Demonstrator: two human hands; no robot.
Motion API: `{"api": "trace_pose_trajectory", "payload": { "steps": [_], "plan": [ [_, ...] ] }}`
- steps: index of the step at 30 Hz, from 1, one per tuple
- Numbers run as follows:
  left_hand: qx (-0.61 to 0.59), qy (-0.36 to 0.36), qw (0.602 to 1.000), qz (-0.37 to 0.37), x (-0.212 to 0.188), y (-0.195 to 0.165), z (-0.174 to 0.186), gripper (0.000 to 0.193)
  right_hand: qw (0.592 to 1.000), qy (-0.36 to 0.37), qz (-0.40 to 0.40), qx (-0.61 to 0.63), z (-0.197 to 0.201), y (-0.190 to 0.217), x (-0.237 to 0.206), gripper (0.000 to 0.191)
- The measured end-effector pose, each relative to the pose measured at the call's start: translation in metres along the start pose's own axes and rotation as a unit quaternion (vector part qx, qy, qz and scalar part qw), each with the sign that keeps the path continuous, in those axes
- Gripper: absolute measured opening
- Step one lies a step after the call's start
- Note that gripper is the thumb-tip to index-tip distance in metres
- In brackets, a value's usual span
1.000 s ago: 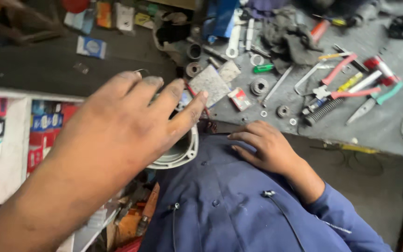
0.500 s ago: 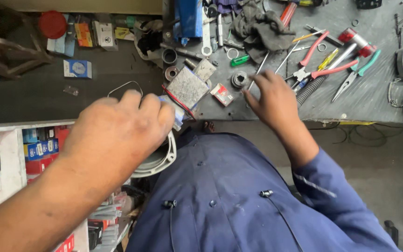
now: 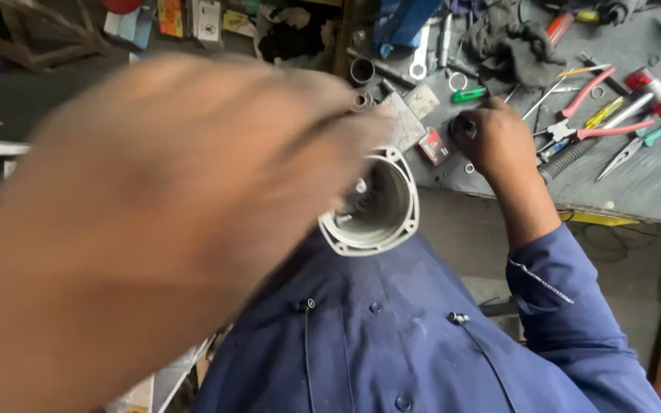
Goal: The person assembles a small electric motor by inserting gears and a rotor into a housing, tapping it with a hammer, and attaching a fan cover. They use a screwdriver to adjust internal components and handle the motor housing, gears, rotor, and fan cover throughout the process.
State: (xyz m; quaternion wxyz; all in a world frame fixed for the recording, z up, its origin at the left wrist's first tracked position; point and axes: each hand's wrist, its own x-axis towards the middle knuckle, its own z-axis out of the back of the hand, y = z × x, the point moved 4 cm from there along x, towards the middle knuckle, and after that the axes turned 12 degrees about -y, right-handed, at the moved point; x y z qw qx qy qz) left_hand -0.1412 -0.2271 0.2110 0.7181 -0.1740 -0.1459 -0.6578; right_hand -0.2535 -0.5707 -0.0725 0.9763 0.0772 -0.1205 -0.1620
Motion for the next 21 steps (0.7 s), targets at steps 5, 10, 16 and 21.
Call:
{"api": "trace_pose_trajectory", "payload": {
  "steps": [5,10,16,21],
  "plan": [
    [-0.134,-0.044,0.967,0.212,-0.073,0.050,-0.027,0.035,0.998,-0.033,-0.044,0.022,0.052,0.039,0.006,0.030],
    [-0.271,-0.098,0.906,0.309,-0.134,0.053,-0.079,0.030,0.986,-0.121,-0.012,0.118,0.175,0.121,-0.005,0.036],
    [-0.339,-0.219,0.873,0.274,-0.145,0.032,-0.089,0.028,0.936,-0.054,0.099,0.334,0.208,0.246,-0.013,0.063],
    [-0.369,-0.270,0.848,0.269,-0.146,0.029,-0.072,0.029,0.961,-0.086,0.130,0.228,0.204,0.286,-0.015,0.064]
  ]
}}
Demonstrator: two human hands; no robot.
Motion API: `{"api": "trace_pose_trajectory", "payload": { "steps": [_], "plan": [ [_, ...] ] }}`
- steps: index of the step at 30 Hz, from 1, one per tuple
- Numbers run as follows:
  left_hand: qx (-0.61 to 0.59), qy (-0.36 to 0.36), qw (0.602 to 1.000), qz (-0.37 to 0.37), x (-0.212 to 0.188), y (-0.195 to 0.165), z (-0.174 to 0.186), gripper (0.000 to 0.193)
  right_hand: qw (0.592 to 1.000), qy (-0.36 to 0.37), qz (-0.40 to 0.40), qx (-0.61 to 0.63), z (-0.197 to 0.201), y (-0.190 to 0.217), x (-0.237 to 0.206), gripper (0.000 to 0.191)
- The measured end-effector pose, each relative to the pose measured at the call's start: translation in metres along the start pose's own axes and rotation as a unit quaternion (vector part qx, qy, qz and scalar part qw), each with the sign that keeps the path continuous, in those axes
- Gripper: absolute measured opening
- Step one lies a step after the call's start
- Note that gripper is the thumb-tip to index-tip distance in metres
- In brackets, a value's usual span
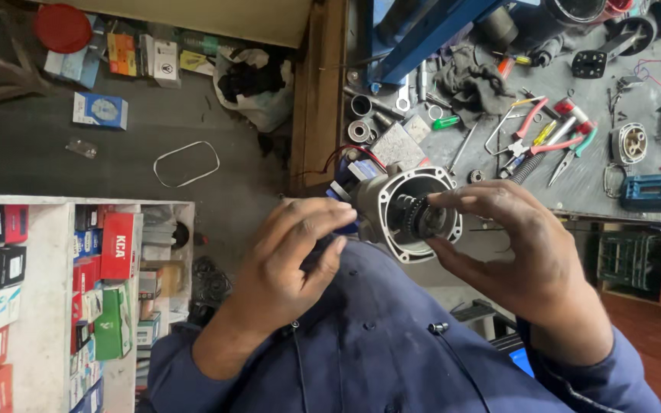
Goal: The person assembles a small electric motor by inserting gears and a rotor into a housing, tapping it with a hammer, and attaching a fan cover. They use a screwdriver to adjust internal components and handle the motor housing, gears, rotor, and fan cover throughout the process.
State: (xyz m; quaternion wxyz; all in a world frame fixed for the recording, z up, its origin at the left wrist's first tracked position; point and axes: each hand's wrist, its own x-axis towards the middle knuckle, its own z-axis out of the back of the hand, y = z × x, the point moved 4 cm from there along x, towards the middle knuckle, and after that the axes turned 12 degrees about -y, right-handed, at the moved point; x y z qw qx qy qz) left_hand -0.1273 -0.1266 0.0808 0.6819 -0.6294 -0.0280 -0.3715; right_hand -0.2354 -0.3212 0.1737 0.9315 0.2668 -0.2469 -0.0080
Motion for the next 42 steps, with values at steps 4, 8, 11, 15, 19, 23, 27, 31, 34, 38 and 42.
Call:
{"api": "trace_pose_trajectory", "payload": {
  "steps": [4,8,11,15,19,23,27,31,34,38,42],
  "plan": [
    [-0.126,0.065,0.984,0.105,0.008,-0.015,-0.019,0.040,0.998,-0.012,0.033,-0.050,0.007,0.006,-0.004,0.063],
    [-0.281,0.085,0.920,0.258,0.014,-0.021,-0.042,0.053,0.991,-0.050,0.097,-0.083,0.014,0.013,-0.011,0.066],
    [-0.273,0.087,0.920,0.267,0.022,-0.020,-0.049,0.046,0.984,-0.086,0.137,-0.071,0.019,0.014,-0.014,0.066],
    [-0.278,0.109,0.912,0.281,0.027,-0.018,-0.054,0.037,0.972,-0.103,0.192,-0.088,0.023,0.010,-0.015,0.071],
    [-0.304,0.126,0.885,0.329,0.025,-0.012,-0.063,0.037,0.969,-0.121,0.208,-0.055,0.025,-0.002,-0.018,0.081],
    [-0.334,0.138,0.866,0.345,0.028,-0.007,-0.073,0.040,0.971,-0.129,0.200,-0.022,0.027,-0.021,-0.024,0.089],
    [-0.376,0.120,0.829,0.396,0.033,-0.005,-0.083,0.040,0.978,-0.157,0.126,0.047,0.027,-0.040,-0.025,0.095],
    [-0.376,0.095,0.824,0.412,0.041,-0.007,-0.090,0.039,0.969,-0.186,0.038,0.161,0.018,-0.053,-0.027,0.097],
    [-0.365,0.077,0.830,0.414,0.042,-0.008,-0.092,0.039,0.963,-0.190,0.044,0.187,0.017,-0.063,-0.028,0.095],
    [-0.369,0.082,0.833,0.403,0.043,-0.012,-0.093,0.040,0.972,-0.155,0.099,0.146,0.022,-0.069,-0.023,0.095],
    [-0.333,0.077,0.863,0.371,0.051,-0.020,-0.095,0.040,0.973,-0.146,0.142,0.110,0.034,-0.061,-0.002,0.093]
  ]
}}
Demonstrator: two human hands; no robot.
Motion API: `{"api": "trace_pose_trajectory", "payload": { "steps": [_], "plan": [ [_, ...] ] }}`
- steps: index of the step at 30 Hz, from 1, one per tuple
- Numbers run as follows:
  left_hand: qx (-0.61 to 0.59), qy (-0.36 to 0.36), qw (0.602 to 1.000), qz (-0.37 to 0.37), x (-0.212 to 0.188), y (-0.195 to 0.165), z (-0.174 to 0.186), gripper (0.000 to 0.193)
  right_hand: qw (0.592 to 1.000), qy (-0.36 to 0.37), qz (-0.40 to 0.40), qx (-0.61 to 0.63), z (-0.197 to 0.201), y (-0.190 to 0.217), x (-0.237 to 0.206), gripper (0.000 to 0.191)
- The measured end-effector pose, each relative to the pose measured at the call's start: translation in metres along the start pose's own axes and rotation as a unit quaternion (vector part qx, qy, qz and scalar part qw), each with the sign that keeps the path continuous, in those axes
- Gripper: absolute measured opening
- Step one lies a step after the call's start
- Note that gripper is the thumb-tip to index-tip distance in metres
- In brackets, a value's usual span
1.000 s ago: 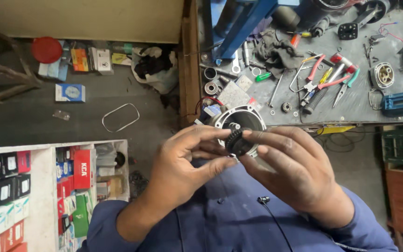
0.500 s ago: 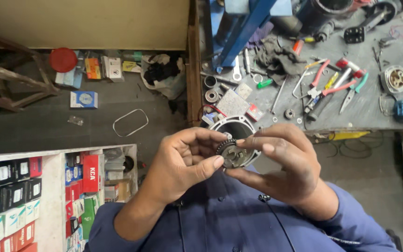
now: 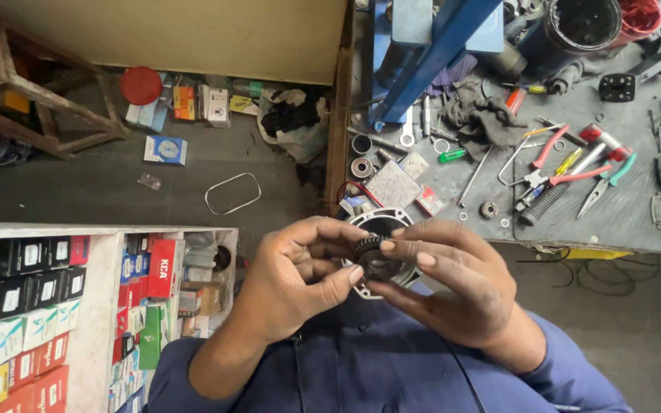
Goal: The person assembles a small electric motor by inserting gears and a rotor into a housing, tapping it with a hammer, and attaching a fan cover. They use a screwdriver to adjust internal components and handle the motor housing, gears, rotor, and fan cover throughout the process.
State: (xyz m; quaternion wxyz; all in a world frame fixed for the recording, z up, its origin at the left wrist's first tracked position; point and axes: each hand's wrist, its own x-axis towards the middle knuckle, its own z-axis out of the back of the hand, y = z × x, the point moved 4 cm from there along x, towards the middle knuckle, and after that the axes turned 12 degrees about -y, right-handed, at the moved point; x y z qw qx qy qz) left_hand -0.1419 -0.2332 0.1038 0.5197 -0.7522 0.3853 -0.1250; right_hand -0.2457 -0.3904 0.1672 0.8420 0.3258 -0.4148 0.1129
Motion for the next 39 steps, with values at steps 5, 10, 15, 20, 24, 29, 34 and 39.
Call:
{"api": "trace_pose_trajectory", "payload": {
  "steps": [5,10,15,20,24,29,34,39],
  "plan": [
    [0.040,-0.061,0.995,-0.073,-0.004,-0.020,-0.012,0.039,0.991,0.126,-0.025,-0.037,0.024,-0.019,0.043,0.079],
    [0.185,-0.266,0.924,-0.204,-0.019,-0.033,-0.003,0.056,0.979,0.161,-0.043,0.115,0.030,-0.039,0.054,0.070],
    [0.270,-0.323,0.824,-0.379,-0.033,-0.030,0.008,0.056,0.948,0.287,-0.053,0.129,0.008,-0.057,0.044,0.059],
    [0.343,-0.298,0.830,-0.325,-0.041,-0.009,0.024,0.050,0.954,0.255,0.016,0.156,-0.004,-0.061,0.037,0.059],
    [0.418,-0.287,0.801,-0.319,-0.045,0.005,0.020,0.039,0.950,0.295,0.067,0.080,-0.012,-0.060,0.041,0.050],
    [0.418,-0.285,0.806,-0.309,-0.039,0.011,0.014,0.037,0.926,0.331,0.179,0.020,-0.014,-0.043,0.058,0.036],
    [0.455,-0.261,0.798,-0.296,-0.030,0.018,0.012,0.037,0.887,0.380,0.259,-0.027,-0.017,-0.035,0.067,0.037],
    [0.472,-0.233,0.807,-0.267,-0.017,0.028,0.018,0.038,0.883,0.382,0.271,-0.013,-0.026,-0.044,0.077,0.043]
  ]
}}
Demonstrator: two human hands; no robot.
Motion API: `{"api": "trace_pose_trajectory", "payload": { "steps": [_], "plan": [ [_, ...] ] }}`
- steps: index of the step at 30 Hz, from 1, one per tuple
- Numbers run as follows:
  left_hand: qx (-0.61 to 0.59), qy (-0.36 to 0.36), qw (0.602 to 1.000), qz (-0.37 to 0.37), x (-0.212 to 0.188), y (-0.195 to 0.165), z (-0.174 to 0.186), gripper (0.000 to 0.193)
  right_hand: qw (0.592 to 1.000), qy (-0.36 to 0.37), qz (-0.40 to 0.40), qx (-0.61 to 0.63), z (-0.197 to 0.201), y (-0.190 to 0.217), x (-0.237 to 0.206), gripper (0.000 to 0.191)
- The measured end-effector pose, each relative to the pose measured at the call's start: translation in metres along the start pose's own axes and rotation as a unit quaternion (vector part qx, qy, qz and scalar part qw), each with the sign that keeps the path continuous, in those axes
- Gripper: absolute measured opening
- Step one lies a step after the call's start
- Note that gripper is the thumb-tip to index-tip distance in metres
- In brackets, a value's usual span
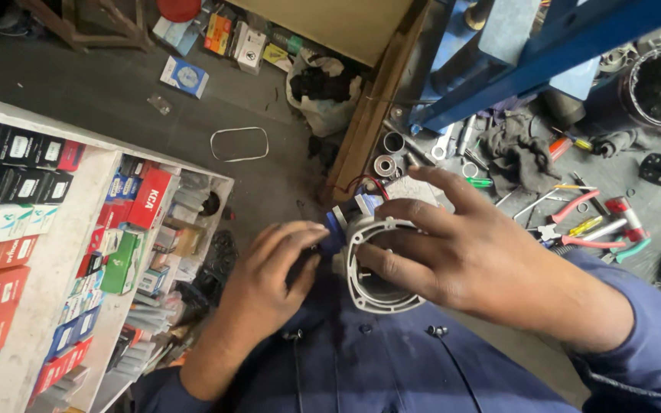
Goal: The person assembles a small electric motor by inserting gears and a rotor into a housing, tapping it with a hammer, and attaching a fan cover. They use a screwdriver to adjust internal components and handle the motor housing, gears, rotor, and fan cover throughout the process.
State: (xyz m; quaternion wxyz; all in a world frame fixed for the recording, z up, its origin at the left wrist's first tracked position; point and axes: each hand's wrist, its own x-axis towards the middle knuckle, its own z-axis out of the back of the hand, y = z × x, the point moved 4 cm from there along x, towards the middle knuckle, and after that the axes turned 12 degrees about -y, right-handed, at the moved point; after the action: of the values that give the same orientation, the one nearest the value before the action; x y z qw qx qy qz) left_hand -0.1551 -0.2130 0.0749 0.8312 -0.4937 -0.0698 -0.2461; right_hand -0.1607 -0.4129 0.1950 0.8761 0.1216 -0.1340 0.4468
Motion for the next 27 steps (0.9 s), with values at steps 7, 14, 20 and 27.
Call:
{"api": "trace_pose_trajectory", "payload": {
  "steps": [7,14,20,27],
  "plan": [
    [-0.038,0.021,0.999,-0.019,-0.013,0.011,-0.027,0.049,1.000,0.000,0.020,0.005,-0.010,-0.015,-0.007,0.035],
    [-0.022,-0.059,0.991,-0.116,-0.032,0.009,-0.041,0.047,0.998,-0.005,0.033,0.053,-0.007,-0.020,-0.015,0.037],
    [0.036,-0.126,0.975,-0.182,-0.040,-0.005,-0.048,0.033,0.997,-0.016,0.072,0.001,-0.002,-0.013,-0.023,0.031],
    [0.039,-0.179,0.976,-0.120,-0.057,-0.007,-0.064,0.024,0.995,-0.012,0.090,0.046,-0.009,-0.013,-0.044,0.036]
  ]
}}
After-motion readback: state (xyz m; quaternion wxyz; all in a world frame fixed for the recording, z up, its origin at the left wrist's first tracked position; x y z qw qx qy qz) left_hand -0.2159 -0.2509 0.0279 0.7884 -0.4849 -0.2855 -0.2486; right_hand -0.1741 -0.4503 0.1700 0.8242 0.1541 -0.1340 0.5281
